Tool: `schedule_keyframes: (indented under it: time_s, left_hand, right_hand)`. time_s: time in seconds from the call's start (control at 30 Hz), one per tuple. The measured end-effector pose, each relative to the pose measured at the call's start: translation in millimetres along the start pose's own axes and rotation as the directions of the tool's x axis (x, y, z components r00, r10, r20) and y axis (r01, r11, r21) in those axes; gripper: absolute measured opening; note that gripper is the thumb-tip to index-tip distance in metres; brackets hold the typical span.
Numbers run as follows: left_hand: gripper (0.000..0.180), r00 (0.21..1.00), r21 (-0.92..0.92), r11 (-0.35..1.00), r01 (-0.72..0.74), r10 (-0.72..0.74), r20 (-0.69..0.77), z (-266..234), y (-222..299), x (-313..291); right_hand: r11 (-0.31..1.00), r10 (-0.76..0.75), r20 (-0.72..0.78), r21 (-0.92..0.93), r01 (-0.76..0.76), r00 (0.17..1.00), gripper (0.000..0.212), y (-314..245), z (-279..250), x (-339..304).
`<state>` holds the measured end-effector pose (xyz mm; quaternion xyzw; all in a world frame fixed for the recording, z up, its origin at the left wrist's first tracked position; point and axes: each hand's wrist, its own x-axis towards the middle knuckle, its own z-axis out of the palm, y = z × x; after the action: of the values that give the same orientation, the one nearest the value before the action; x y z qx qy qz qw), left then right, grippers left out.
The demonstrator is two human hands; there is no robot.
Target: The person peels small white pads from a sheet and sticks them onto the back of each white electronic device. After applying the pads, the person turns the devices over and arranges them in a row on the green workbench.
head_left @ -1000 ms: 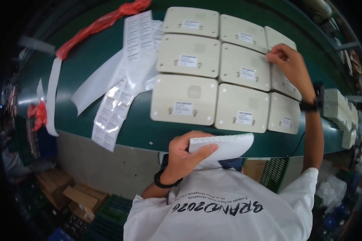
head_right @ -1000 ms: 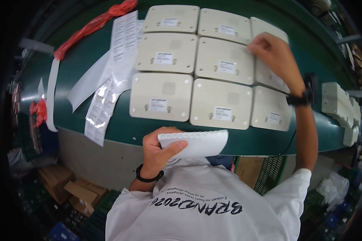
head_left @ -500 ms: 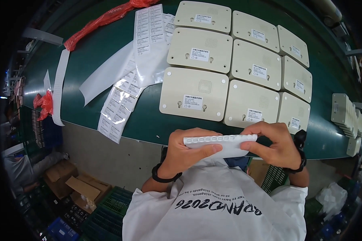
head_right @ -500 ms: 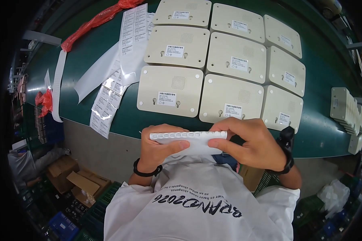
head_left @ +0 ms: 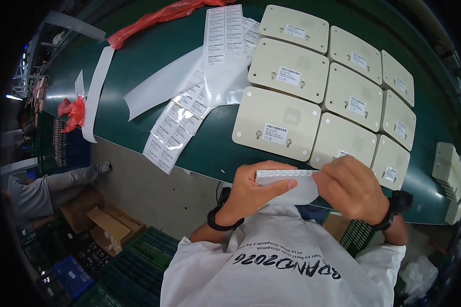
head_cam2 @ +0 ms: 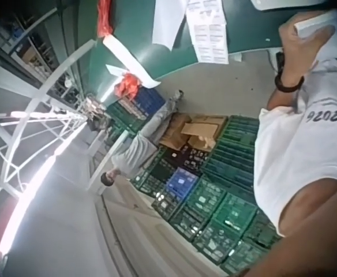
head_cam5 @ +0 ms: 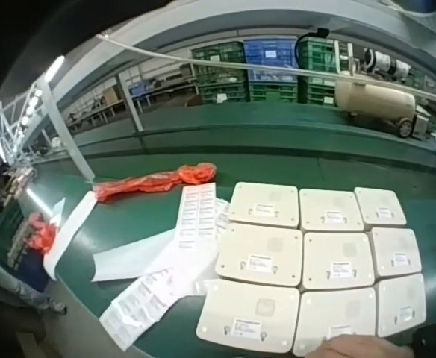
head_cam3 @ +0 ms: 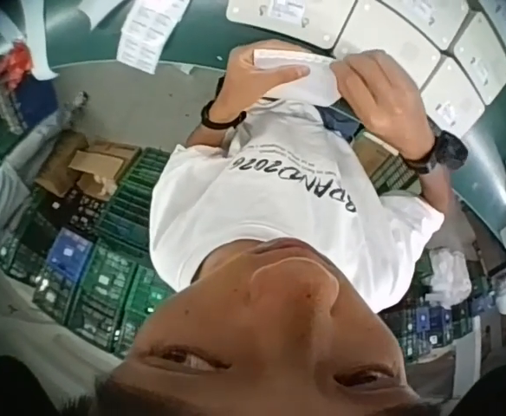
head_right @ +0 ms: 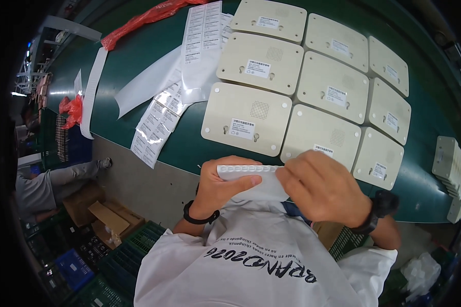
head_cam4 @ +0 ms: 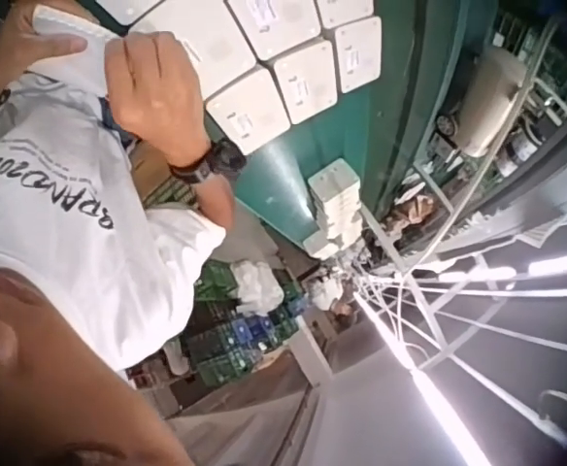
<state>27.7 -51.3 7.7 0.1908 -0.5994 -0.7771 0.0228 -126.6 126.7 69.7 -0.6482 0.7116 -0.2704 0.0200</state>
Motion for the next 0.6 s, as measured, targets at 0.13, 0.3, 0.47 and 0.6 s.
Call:
schedule_keyframes:
  time_s: [0.13, 0.3, 0.47, 0.6]
  left_hand:
    - [0.025, 0.997, -0.092, 0.995, 0.032, -0.038, -0.064, -8.5, -11.2, 0.7]
    - [0.026, 0.996, -0.179, 0.982, 0.052, -0.065, -0.068, -15.9, -21.3, 5.5]
    - [0.026, 0.998, -0.164, 0.985, 0.047, -0.053, -0.033, -16.2, -19.9, 9.6]
    - [0.025, 0.997, -0.161, 0.985, 0.059, -0.067, -0.046, -16.7, -18.8, 10.2]
  right_hand:
    - [0.988, -0.129, -0.067, 0.076, 0.134, 0.989, 0.023, 8.1, -6.5, 7.4]
    - [0.884, 0.464, -0.151, 0.137, -0.446, 0.873, 0.011, 87.6, -31.7, 24.4]
    - [0.821, 0.512, 0.1, 0.235, -0.52, 0.853, 0.009, 105.9, -24.8, 29.8]
    - [0.835, 0.492, 0.111, 0.219, -0.504, 0.863, 0.009, 98.3, -10.2, 42.2]
